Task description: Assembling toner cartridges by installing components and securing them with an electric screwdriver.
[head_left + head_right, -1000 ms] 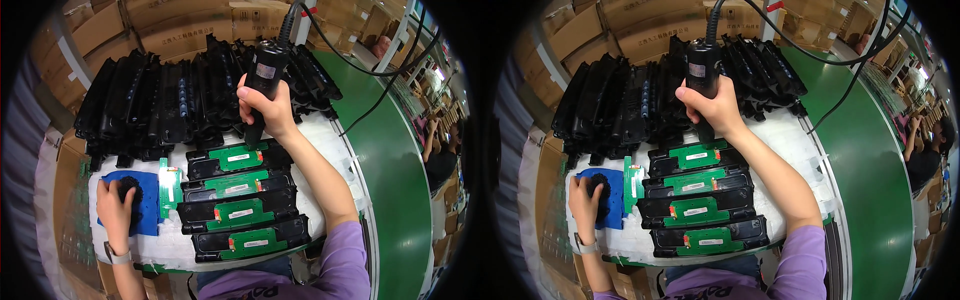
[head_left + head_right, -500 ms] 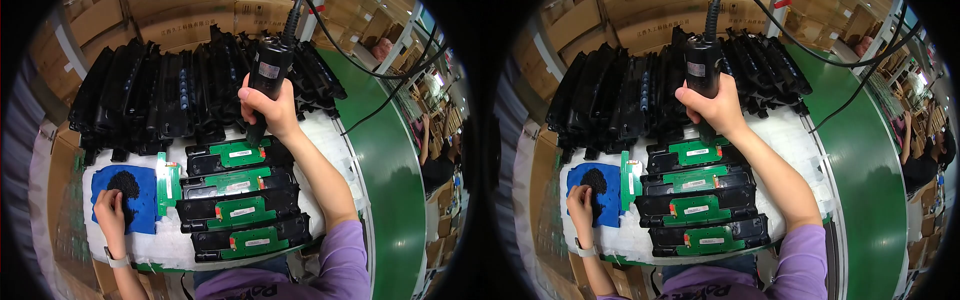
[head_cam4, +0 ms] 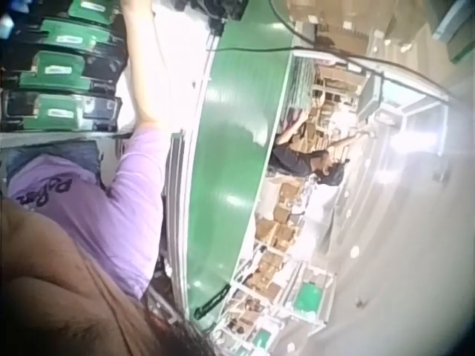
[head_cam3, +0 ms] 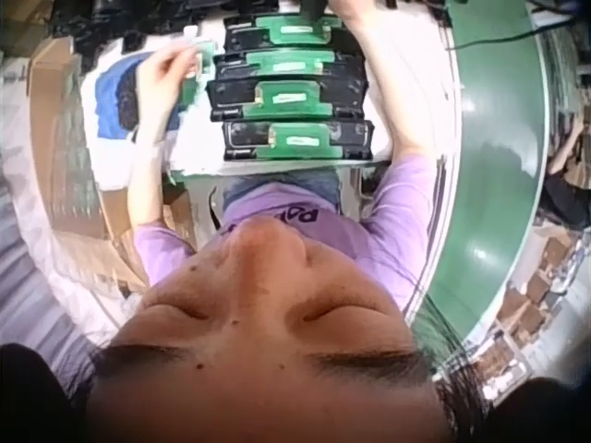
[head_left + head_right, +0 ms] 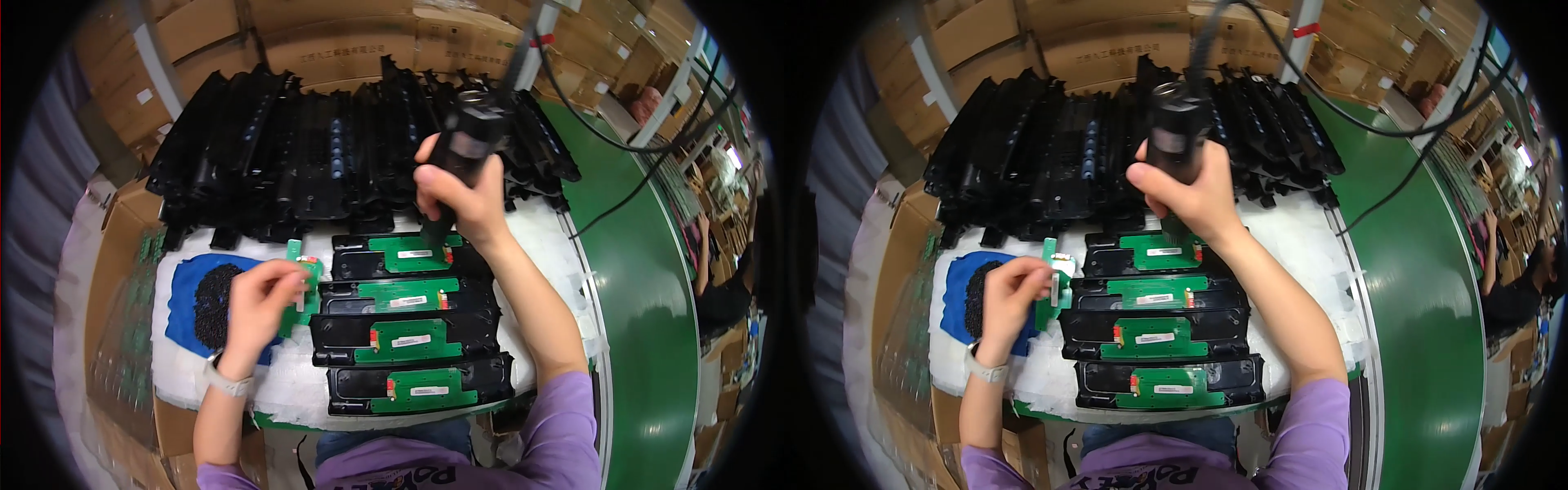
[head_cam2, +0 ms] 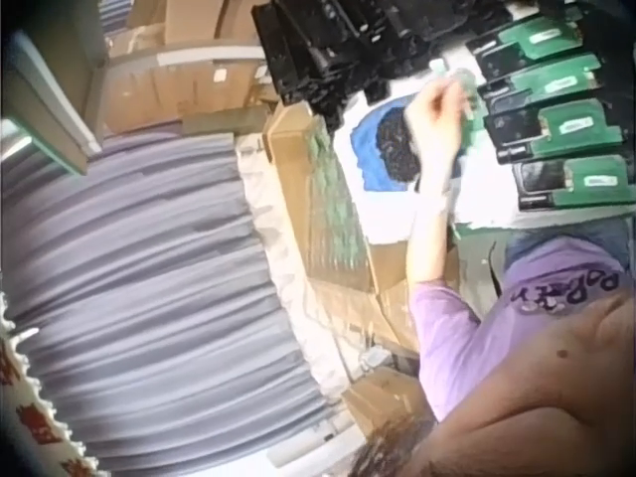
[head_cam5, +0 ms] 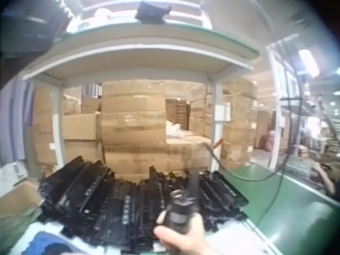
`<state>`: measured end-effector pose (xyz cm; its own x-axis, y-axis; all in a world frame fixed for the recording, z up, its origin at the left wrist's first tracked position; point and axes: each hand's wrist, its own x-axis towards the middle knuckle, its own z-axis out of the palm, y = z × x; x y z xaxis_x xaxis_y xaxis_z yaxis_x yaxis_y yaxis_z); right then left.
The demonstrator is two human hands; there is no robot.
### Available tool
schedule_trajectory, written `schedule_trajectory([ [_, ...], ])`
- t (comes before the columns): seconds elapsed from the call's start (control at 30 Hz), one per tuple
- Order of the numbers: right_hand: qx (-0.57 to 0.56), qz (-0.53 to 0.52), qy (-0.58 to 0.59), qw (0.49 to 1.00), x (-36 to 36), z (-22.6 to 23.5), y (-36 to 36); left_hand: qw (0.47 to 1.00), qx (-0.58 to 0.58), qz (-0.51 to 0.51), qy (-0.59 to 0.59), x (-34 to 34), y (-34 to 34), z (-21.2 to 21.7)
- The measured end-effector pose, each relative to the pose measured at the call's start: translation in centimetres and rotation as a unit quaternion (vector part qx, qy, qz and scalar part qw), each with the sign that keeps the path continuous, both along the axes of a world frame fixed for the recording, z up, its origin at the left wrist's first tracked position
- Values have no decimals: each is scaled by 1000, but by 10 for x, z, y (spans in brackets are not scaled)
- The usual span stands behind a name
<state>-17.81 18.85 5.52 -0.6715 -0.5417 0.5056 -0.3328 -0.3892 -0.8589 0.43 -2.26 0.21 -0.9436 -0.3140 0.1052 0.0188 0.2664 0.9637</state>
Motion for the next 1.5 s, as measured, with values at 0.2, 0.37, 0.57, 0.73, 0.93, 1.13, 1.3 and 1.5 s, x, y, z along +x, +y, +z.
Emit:
schedule_trajectory([
  [0.2,-250,185,-41,950,26,19,8,982,132,-136,-22,-26,46,9],
  [0.37,-276,192,-28,941,31,26,15,981,104,-162,24,-33,57,3],
  [0.57,-258,193,-37,946,33,21,12,985,82,-147,26,-34,59,-2],
  [0.73,-206,129,-101,965,42,23,11,989,-28,-135,48,-31,60,1],
  [0.93,-178,74,-146,970,38,19,1,994,-34,-88,54,-28,63,-11],
  [1.13,-60,68,-68,994,16,9,1,959,-235,12,156,-30,52,-1],
  [1.3,-29,43,-51,997,4,-6,-4,970,-196,11,141,-27,46,-7],
  [1.5,-13,40,-39,998,4,-10,-6,973,-197,12,119,-26,40,-8],
])
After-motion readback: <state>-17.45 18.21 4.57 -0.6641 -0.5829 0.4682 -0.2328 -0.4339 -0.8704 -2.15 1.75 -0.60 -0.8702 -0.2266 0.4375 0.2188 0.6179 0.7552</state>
